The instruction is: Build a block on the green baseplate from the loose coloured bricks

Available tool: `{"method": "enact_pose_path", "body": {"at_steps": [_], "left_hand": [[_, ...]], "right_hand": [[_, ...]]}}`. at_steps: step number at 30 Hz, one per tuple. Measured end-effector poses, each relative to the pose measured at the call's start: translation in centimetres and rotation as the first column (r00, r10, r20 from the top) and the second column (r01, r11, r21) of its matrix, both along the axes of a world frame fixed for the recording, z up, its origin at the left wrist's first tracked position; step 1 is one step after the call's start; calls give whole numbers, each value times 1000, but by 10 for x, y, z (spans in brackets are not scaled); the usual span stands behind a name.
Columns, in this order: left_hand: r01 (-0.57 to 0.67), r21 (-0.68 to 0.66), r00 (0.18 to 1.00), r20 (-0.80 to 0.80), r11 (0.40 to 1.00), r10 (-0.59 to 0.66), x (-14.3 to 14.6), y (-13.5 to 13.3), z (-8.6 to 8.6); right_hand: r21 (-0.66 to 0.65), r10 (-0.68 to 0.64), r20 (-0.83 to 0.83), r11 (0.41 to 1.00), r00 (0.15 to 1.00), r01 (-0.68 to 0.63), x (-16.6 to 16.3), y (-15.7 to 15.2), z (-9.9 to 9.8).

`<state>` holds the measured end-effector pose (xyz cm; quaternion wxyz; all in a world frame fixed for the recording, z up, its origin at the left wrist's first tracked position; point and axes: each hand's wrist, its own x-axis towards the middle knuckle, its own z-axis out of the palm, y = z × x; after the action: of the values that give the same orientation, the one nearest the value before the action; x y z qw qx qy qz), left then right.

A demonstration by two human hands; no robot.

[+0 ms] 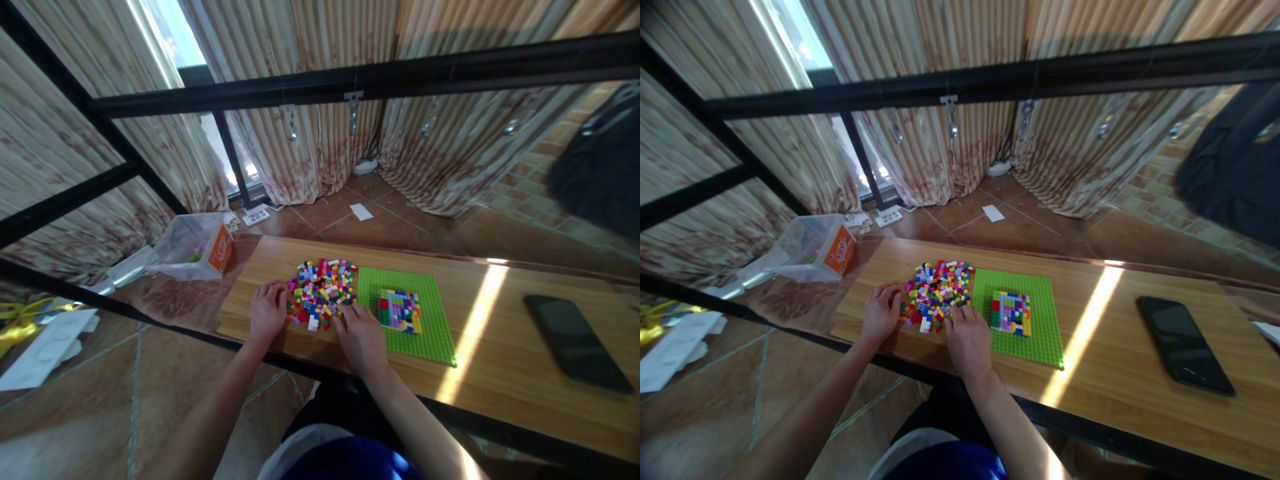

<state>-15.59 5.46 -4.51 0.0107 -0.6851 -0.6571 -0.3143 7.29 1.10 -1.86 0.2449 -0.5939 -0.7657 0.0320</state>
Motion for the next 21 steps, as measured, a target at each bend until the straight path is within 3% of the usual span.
{"method": "enact_pose_path", "body": {"at_steps": [6,12,17,21], "left_hand": [[-4,8,1000,-10,1000,4,-1,1,-2],[12,-5,1000,-16,1000,-12,-3,1,0],[13,1,999,-32,1000,-13,-3,2,2],[19,12,999,-27,1000,-18,-5,4,0]], "right_hand": [[-34,3,53,999,999,-2,-4,0,-5],[-7,21,-251,1000,968,-23,6,-26,9],[-20,-58,-494,998,868,56,32,-51,15],[-84,-182,-589,983,787,164,68,-58,11]]}}
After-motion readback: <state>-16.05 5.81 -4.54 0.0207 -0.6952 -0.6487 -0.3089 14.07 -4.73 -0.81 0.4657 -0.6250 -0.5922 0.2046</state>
